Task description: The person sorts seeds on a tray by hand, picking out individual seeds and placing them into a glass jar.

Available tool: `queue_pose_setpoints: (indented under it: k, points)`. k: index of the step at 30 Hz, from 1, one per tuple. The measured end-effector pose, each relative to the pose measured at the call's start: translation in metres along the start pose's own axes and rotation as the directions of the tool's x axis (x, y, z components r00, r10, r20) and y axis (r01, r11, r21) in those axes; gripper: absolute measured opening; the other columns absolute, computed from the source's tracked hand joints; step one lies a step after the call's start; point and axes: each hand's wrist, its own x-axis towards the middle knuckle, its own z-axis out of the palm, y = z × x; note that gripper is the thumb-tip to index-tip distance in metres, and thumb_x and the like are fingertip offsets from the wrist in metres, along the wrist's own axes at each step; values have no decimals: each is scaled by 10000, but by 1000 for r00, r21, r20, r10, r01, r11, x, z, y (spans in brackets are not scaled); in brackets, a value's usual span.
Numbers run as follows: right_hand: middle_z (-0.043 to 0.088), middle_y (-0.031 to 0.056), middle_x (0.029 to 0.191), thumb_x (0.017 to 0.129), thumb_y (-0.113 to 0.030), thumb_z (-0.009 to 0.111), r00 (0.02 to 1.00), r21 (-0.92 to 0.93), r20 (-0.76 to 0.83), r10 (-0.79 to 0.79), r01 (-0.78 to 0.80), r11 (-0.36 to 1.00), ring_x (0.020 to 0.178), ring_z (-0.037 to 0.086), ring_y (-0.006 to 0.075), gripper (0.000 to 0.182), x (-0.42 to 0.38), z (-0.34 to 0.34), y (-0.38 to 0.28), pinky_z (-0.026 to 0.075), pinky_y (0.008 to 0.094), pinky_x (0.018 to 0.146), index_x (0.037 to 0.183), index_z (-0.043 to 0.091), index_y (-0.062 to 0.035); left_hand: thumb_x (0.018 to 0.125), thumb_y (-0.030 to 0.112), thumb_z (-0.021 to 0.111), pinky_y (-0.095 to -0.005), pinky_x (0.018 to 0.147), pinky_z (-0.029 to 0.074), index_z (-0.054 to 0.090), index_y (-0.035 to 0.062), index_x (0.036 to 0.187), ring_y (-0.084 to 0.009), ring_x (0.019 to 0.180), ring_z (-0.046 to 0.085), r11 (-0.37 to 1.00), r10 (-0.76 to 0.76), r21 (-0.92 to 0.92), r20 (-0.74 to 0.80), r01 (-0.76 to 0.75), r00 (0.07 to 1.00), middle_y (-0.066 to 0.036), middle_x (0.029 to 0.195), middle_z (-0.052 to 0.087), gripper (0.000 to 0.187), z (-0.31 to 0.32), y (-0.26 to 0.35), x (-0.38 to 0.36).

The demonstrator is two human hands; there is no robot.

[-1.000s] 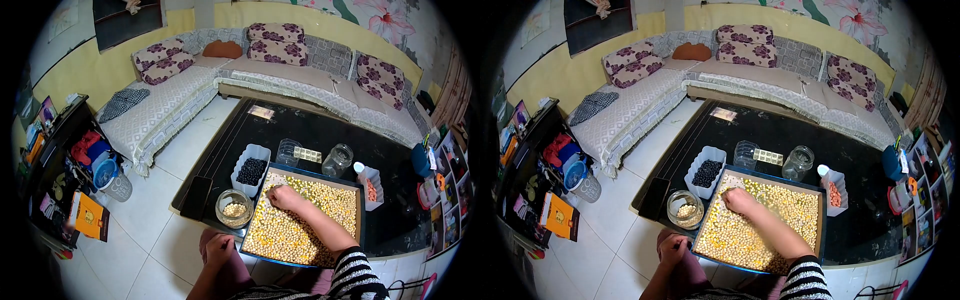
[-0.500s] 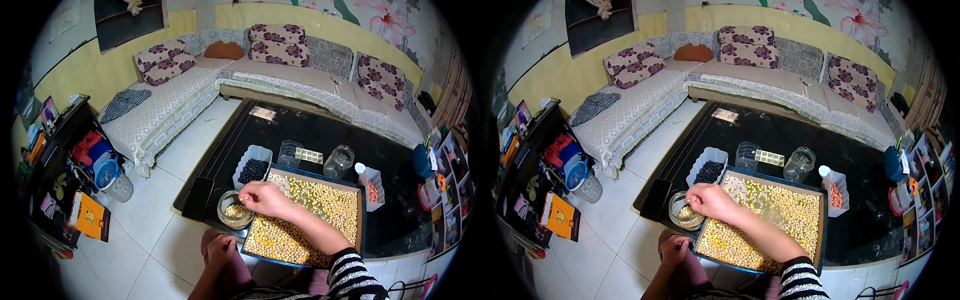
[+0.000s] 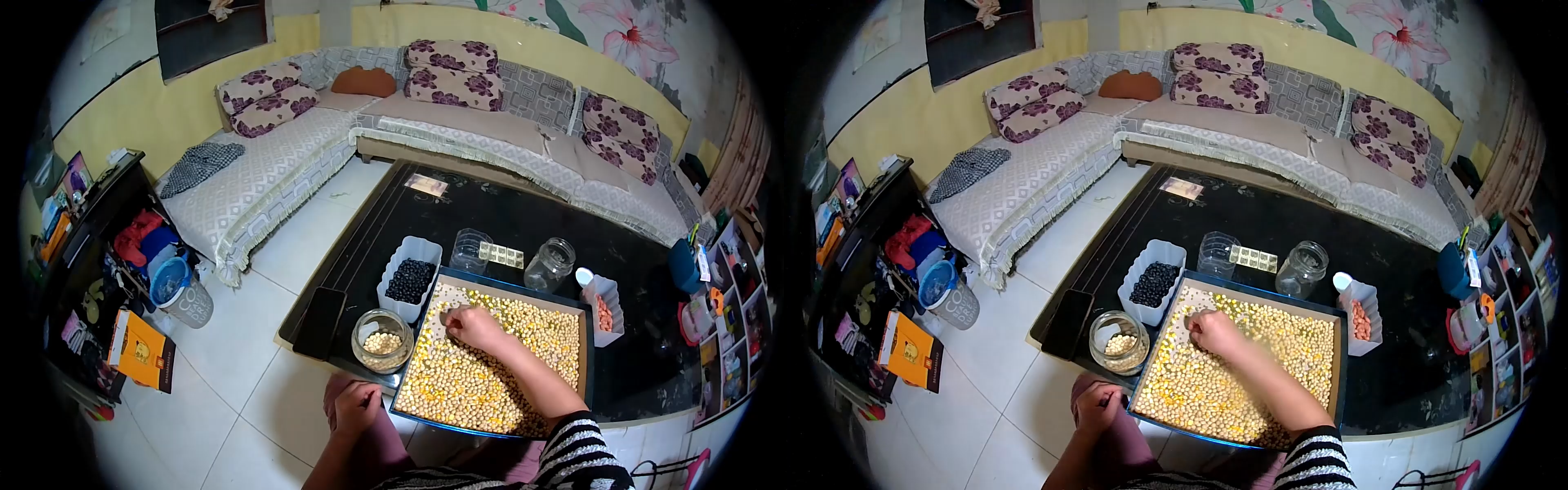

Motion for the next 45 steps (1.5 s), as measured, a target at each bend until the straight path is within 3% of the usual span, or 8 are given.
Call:
queue_pose_setpoints:
  k: [7, 13, 17, 26, 32, 39, 42, 45]
  points:
    - [634, 117, 772, 670, -98, 631, 998, -141, 67, -1, 11, 990, 705, 613, 246, 111, 9, 18, 14, 500, 329, 693, 771, 631, -52, 698, 17, 640, -291, 554, 472, 615, 51, 754, -225, 623, 589, 999, 32, 5, 0, -32, 999, -88, 710, 610, 70, 0, -3, -1]
    - [611, 106, 767, 660, -103, 602, 997, 68, 72, 22, -27, 997, 719, 598, 250, 80, 0, 4, 0, 493, 336, 688, 735, 616, -78, 698, 20, 641, -287, 538, 465, 612, 53, 751, -222, 612, 583, 999, 42, 2, -13, -42, 999, -82, 707, 607, 69, 1, -3, 0]
    - [609, 97, 788, 650, -73, 607, 992, 138, 78, -102, 90, 986, 723, 599, 239, 85, -4, 9, 3, 495, 318, 700, 733, 613, -54, 698, 18, 643, -283, 527, 460, 611, 54, 754, -218, 595, 576, 998, 55, 16, -8, -55, 998, -79, 698, 599, 74, 0, -1, 1]
    - [611, 134, 791, 727, -112, 567, 970, -53, 239, -50, 64, 997, 731, 593, 286, 93, 2, 7, 4, 489, 371, 698, 792, 593, -52, 696, 15, 644, -284, 526, 459, 610, 51, 753, -214, 598, 575, 999, 52, 0, -11, -52, 999, -81, 698, 598, 75, 0, -3, 1]
    - [622, 128, 754, 700, -98, 602, 994, -45, 101, -47, 52, 998, 684, 606, 268, 101, -1, 6, 8, 491, 345, 665, 777, 607, -33, 695, 10, 641, -289, 538, 464, 610, 51, 751, -225, 608, 580, 998, 60, 13, -5, -60, 998, -87, 703, 603, 77, 0, -2, 1]
    - [601, 22, 640, 709, -78, 628, 997, 318, -52, 60, -40, 947, 578, 555, 85, 64, 9, -32, -27, 470, 240, 565, 728, 603, -22, 698, 15, 639, -285, 540, 466, 613, 49, 757, -223, 608, 584, 1000, 3, 10, 13, -3, 1000, -87, 705, 604, 73, -1, 0, 1]
    - [549, 35, 609, 723, -116, 617, 981, 482, -187, -54, 139, 865, 558, 529, 88, 81, 15, -46, -65, 463, 245, 564, 742, 582, -45, 697, 15, 639, -281, 533, 464, 615, 48, 760, -217, 601, 582, 1000, 5, 4, 11, -5, 1000, -85, 705, 603, 75, 0, -1, 0]
    - [558, 47, 646, 727, -85, 608, 948, 441, -232, -217, 301, 845, 568, 547, 119, 59, 20, -46, -95, 470, 251, 560, 766, 588, -46, 698, 14, 639, -275, 527, 462, 617, 48, 760, -208, 592, 576, 1000, 12, 11, 5, -12, 1000, -83, 706, 602, 74, 0, -1, 0]
